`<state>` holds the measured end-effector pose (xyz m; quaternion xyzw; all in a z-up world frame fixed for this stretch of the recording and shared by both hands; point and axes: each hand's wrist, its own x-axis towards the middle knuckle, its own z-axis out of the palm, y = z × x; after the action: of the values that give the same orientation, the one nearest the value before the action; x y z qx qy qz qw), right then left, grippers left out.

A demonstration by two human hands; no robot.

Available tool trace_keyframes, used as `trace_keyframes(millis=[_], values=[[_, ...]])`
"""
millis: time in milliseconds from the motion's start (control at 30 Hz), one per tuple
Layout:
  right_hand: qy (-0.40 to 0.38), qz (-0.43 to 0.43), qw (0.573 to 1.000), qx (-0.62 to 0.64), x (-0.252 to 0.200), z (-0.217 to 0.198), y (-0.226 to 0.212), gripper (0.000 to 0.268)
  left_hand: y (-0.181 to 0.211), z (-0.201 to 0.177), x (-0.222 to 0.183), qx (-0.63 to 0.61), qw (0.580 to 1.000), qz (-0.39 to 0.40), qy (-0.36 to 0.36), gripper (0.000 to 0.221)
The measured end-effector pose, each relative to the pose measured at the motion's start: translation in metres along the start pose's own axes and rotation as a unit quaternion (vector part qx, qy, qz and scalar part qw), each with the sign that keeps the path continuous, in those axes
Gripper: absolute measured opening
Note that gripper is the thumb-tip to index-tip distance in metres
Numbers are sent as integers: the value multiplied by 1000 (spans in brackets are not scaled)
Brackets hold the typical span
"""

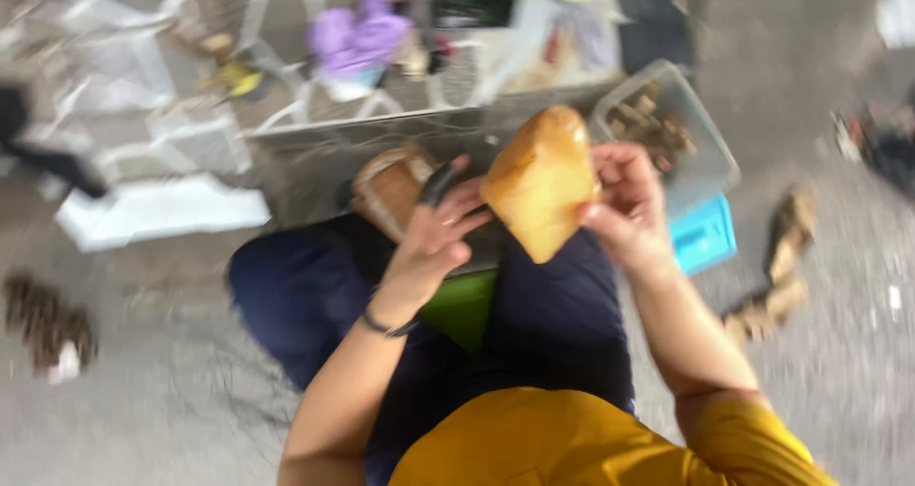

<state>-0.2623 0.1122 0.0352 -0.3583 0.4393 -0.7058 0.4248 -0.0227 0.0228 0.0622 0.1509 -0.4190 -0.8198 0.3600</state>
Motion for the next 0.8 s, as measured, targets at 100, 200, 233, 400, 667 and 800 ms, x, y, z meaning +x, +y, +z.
trace_keyframes(millis=[100,200,233,400,667,800], values=[[-72,5,997,7,-3,61,23,70,8,-2,-9,-44,992,84,83,92],[-143,42,989,-7,-2,85,38,60,17,-15,-18,-39,979,106,169,70],[-152,47,987,-5,2,98,31,60,13,-22,-21,-39,977,112,178,70],[-163,43,973,-158,9,109,10,55,-8,-34,-28,-27,970,98,220,69],[-89,130,979,-133,7,114,9,60,-22,-31,-24,-116,970,56,205,61],[-134,153,975,-89,3,100,30,72,-14,-23,-25,-158,960,51,227,53]])
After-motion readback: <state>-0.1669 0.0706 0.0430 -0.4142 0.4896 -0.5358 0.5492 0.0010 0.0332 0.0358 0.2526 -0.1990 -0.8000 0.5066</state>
